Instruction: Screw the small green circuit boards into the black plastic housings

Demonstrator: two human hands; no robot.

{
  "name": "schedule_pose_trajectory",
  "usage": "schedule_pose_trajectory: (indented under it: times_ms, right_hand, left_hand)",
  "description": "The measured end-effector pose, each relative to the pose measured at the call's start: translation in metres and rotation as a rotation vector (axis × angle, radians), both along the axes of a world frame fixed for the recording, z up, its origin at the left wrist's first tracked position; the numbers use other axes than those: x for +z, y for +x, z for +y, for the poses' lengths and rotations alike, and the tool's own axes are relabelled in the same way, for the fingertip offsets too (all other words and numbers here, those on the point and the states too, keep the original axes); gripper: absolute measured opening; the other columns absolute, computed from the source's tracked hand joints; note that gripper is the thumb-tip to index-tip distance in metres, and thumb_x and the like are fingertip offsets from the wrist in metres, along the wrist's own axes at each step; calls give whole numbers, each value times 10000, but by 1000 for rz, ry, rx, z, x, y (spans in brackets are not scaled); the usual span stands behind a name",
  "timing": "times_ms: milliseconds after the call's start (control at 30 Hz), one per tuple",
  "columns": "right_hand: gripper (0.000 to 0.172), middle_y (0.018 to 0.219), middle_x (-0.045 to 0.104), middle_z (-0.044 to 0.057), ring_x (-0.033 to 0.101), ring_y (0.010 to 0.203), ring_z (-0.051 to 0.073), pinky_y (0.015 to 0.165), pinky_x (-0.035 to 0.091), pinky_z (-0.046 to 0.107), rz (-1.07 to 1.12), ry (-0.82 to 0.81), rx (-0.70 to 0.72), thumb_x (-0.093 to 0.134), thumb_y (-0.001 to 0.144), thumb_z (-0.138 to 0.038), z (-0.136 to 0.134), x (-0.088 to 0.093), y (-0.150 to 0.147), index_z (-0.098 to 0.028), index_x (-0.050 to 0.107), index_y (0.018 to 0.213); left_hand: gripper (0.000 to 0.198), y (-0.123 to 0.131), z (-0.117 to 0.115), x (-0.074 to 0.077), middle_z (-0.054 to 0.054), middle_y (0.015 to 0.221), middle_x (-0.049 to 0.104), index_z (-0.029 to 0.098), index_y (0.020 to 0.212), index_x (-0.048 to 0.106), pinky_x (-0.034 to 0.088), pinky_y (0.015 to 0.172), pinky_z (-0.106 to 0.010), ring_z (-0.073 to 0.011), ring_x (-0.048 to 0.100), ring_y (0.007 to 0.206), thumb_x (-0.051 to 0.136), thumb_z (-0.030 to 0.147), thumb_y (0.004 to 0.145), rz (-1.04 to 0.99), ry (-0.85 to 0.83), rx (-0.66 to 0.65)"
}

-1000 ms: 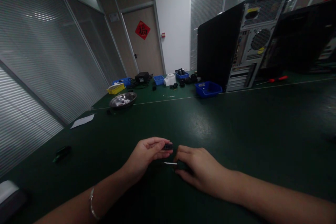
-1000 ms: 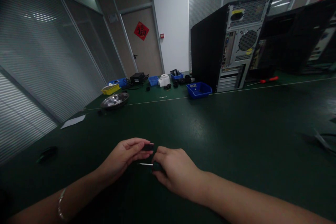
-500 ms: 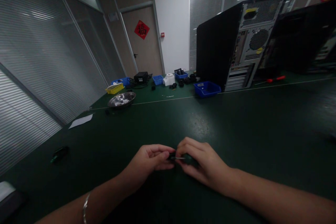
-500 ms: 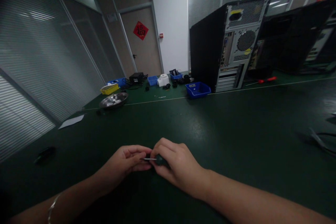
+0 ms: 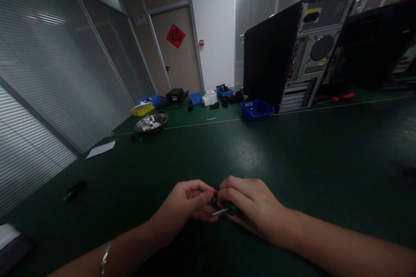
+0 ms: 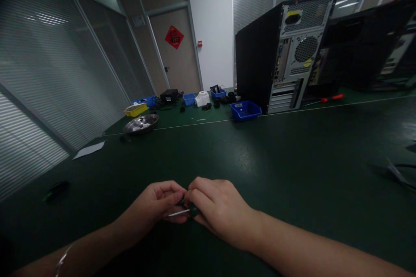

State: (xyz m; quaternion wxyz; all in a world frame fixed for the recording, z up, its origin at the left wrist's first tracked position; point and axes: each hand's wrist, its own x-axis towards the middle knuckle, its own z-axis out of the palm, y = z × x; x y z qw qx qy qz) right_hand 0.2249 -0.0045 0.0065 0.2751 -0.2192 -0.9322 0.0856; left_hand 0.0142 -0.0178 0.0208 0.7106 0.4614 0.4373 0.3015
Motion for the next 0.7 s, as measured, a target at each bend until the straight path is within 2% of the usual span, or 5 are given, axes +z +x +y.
schedule_pose_trajectory:
  times_ms: [167, 267, 567, 633, 700]
  right_hand:
    - [135, 889, 610, 81, 555, 701, 175, 569, 412, 267, -2, 144, -1, 435, 939, -189, -2, 3, -3, -136, 546, 994]
    - [167, 874, 616, 81, 552, 689, 175, 547, 410, 265, -6, 157, -22, 417, 920, -136, -2, 5, -4, -127, 569, 989]
    - [415, 1076, 591, 88, 581, 884, 207, 672, 463, 297, -21, -11, -19, 493, 811, -55, 1, 0, 1, -182, 542, 1203]
    - [461, 1096, 573, 80, 576, 925, 210, 704, 470, 302, 33, -116, -22, 521, 784, -42, 0, 0, 0, -211, 544, 1212]
    - [395, 1077, 565, 70, 575, 938, 194, 742, 479, 293, 157, -264, -39, 535, 812, -55, 0, 1, -1, -218, 570, 1170]
  left_hand:
    - [261, 3, -1, 2, -78, 861, 722, 110, 922, 639, 534, 762, -346, -181, 696, 759, 651, 352, 823, 51, 5, -4]
    - [254, 2, 0, 0, -82, 876, 721, 107, 935, 637, 526, 815, -367, -180, 690, 799, 654, 336, 826, 3, 1, 13]
    - [299, -3, 4, -5, -99, 937, 725, 112, 979, 602, 508, 882, -397, -208, 697, 872, 750, 219, 742, -79, -36, 97]
    - [290, -3, 5, -4, -102, 950, 727, 113, 982, 601, 514, 878, -387, -206, 696, 884, 744, 206, 749, -74, -12, 98]
    - [268, -3, 5, -3, -123, 979, 728, 107, 990, 599, 517, 883, -390, -216, 692, 919, 720, 210, 775, -66, 28, 91]
